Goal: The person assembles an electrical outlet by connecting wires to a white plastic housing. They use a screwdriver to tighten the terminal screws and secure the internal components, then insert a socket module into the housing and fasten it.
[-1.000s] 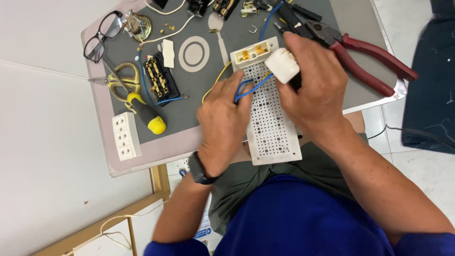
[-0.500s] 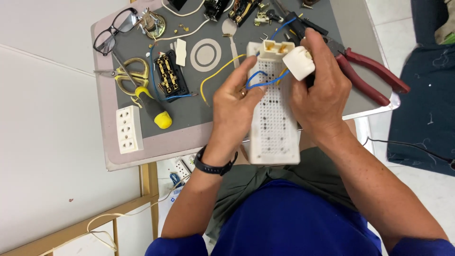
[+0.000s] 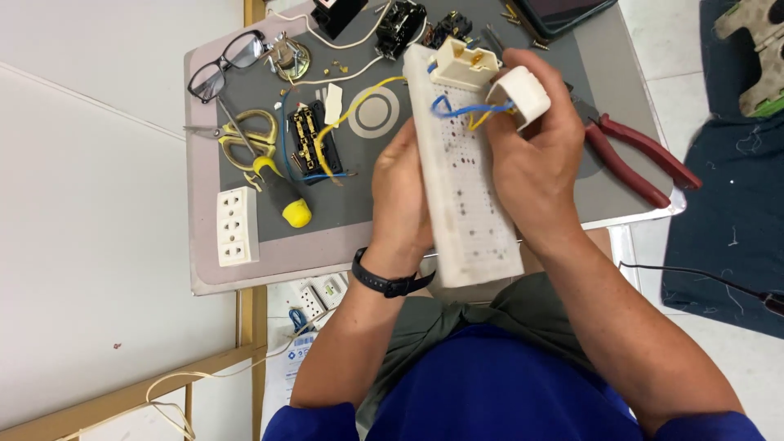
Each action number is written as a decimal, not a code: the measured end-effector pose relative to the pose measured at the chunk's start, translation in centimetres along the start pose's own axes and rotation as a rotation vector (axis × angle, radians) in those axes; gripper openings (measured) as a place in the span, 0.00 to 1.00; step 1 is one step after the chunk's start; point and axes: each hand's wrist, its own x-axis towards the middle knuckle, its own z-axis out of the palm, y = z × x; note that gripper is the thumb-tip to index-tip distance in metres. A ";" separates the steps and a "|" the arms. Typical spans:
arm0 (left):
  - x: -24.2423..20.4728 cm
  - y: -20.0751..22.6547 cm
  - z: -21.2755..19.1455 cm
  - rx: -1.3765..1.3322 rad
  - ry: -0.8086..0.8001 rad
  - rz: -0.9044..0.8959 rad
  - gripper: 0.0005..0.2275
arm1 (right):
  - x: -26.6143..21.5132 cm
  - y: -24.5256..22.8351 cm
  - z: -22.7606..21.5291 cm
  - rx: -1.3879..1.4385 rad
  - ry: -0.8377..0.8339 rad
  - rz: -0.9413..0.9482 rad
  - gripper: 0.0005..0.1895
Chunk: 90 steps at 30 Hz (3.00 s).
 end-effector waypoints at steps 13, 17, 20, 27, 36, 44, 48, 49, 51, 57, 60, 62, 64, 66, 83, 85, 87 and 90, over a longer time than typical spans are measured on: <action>1.2 1.6 -1.3 0.665 -0.243 0.530 0.03 | 0.2 2.2 0.7 0.455 0.041 0.358 0.24; 0.5 2.7 -0.9 0.810 -0.338 0.445 0.06 | 1.9 -0.7 -0.1 0.374 -0.028 0.730 0.30; 0.2 3.5 -0.9 1.147 -0.400 0.538 0.01 | 2.0 4.9 -1.7 0.631 -0.098 0.712 0.22; -1.2 4.9 -2.0 1.919 -0.237 0.705 0.07 | 2.3 6.4 -3.9 1.431 -0.242 0.787 0.21; 0.9 1.2 -1.9 1.385 -0.207 1.039 0.13 | 1.8 -1.7 -2.0 0.273 -0.010 0.708 0.25; 2.0 0.2 -3.0 1.044 -0.480 0.943 0.04 | 1.3 -3.3 -2.2 0.326 -0.143 0.577 0.29; 2.0 0.4 -3.9 1.188 -0.469 1.009 0.13 | 0.7 -2.3 -2.4 0.238 -0.130 0.483 0.35; 1.8 0.6 -3.7 1.186 -0.472 1.008 0.13 | 0.8 -2.0 -2.7 0.237 -0.127 0.483 0.35; 1.3 1.1 -3.5 1.219 -0.374 1.067 0.10 | 0.9 -1.3 -3.1 0.290 -0.104 0.262 0.41; 0.6 1.4 -3.8 1.247 -0.270 0.846 0.14 | 0.4 -1.5 -2.8 0.626 -0.165 0.494 0.47; 0.4 1.6 -3.2 1.061 -0.253 0.860 0.05 | -0.4 -3.0 -2.3 0.670 -0.209 0.573 0.53; 0.3 1.1 -2.6 1.042 -0.259 0.839 0.06 | -1.7 -2.8 -1.6 0.650 -0.200 0.611 0.51; -0.1 0.6 -2.2 1.025 -0.260 0.817 0.07 | -2.9 -2.7 -1.3 0.631 -0.193 0.652 0.49; -0.5 0.4 -1.8 0.986 -0.254 0.762 0.10 | -3.8 -2.7 -1.2 0.701 -0.089 0.704 0.27; 0.7 -1.2 -0.5 0.655 -0.246 -0.003 0.09 | -1.5 -1.6 -3.6 0.721 -0.126 0.573 0.26; 0.4 0.2 -0.7 0.834 -0.274 -0.044 0.12 | -1.2 -3.2 -3.5 0.775 -0.081 0.601 0.24; 1.2 0.4 -2.0 1.190 -0.198 0.239 0.11 | -1.0 -5.4 -2.4 0.195 -0.033 0.720 0.18; 0.9 1.0 -1.7 1.589 -0.139 0.213 0.11 | -1.4 -4.4 -1.7 0.256 -0.062 0.554 0.28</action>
